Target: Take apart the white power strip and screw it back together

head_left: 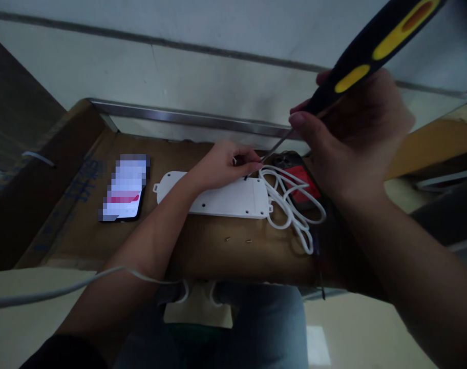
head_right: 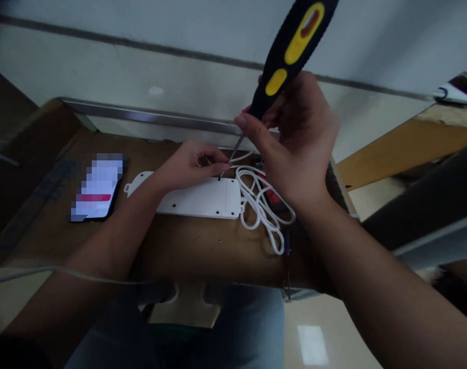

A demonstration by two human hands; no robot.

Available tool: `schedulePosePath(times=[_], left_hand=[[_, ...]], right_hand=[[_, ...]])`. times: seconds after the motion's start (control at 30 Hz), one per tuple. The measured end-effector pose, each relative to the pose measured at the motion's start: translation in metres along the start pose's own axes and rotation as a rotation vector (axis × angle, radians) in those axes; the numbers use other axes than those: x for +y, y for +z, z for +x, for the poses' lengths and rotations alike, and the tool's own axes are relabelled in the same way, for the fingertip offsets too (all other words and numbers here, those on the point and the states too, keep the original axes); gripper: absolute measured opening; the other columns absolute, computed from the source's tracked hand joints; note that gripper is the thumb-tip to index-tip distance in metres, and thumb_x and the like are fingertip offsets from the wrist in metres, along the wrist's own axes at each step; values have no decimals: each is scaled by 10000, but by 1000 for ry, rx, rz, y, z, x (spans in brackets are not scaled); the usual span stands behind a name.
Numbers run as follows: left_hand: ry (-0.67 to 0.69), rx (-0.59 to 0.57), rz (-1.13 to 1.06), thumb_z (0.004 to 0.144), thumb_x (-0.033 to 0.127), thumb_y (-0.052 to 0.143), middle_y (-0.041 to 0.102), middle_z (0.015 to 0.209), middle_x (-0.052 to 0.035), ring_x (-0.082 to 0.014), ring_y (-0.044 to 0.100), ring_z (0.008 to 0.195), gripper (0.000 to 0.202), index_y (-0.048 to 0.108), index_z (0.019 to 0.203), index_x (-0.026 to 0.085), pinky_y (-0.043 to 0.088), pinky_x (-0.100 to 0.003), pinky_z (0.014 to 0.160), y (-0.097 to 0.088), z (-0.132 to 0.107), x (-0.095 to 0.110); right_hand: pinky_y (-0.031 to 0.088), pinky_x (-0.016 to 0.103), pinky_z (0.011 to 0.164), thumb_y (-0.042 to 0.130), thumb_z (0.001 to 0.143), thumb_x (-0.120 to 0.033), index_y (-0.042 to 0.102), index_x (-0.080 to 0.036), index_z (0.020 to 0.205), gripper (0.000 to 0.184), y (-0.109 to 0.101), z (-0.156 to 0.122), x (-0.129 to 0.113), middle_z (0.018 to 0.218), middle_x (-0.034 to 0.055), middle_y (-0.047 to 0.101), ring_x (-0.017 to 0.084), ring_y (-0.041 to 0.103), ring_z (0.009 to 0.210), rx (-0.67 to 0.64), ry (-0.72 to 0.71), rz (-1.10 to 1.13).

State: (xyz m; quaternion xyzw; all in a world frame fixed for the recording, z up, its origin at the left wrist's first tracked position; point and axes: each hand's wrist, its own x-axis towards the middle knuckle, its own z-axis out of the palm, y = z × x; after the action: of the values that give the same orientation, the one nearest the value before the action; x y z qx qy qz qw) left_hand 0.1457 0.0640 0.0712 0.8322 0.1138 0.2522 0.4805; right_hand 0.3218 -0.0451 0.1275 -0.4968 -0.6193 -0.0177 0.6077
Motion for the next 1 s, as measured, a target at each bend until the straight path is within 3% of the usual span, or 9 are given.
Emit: schedulePosePath(times=[0.3, 0.43, 0.57, 0.67, 0.83, 1.0], left_hand=[[7, -35, -27, 941, 403, 693, 744, 817, -34, -123, 611, 762, 282, 780, 939, 135, 457, -239, 700, -1, 0, -1], [-5, -41, -62, 945, 387, 687, 705, 781, -24, -118, 574, 730, 277, 784, 951, 127, 441, -248, 693, -2, -1, 3], [-34, -33, -42, 921, 383, 716, 681, 743, -14, -115, 552, 705, 265, 783, 896, 127, 409, -255, 672, -4, 0, 3], [-60, -17, -44, 898, 389, 736, 675, 736, -4, -115, 543, 697, 259, 781, 888, 135, 400, -254, 661, -3, 1, 3], [-87, 61, -62, 828, 447, 826, 653, 703, 4, -108, 519, 675, 329, 717, 785, 139, 388, -254, 643, 4, 2, 5], [-91, 68, -48, 819, 550, 836, 650, 722, -3, -112, 538, 679, 444, 650, 758, 151, 422, -262, 659, 9, 3, 6]], right_hand=[[627, 284, 755, 942, 677, -405, 712, -257, 1186, 577, -2, 0, -4, 916, -2, 713, 96, 709, 805, -44, 149, -1], [623, 208, 762, 927, 715, -281, 729, -274, 1159, 487, 1, 2, -4, 1019, -16, 738, 93, 748, 949, -64, 203, 159], [657, 238, 933, 834, 832, -225, 704, -302, 1209, 407, 2, 1, -3, 1149, -44, 736, 112, 737, 1166, -176, 214, 278], [648, 303, 1048, 791, 881, -256, 702, -297, 1231, 364, -1, 0, -4, 1170, -29, 734, 125, 724, 1211, -215, 204, 265], [630, 213, 886, 774, 899, -331, 720, -237, 1222, 340, -3, -2, -6, 1099, -3, 740, 60, 721, 1017, -200, 200, 121], [552, 174, 738, 803, 863, -399, 732, -235, 1213, 393, 0, -2, -9, 1037, -23, 713, 3, 604, 817, -168, 225, 11]])
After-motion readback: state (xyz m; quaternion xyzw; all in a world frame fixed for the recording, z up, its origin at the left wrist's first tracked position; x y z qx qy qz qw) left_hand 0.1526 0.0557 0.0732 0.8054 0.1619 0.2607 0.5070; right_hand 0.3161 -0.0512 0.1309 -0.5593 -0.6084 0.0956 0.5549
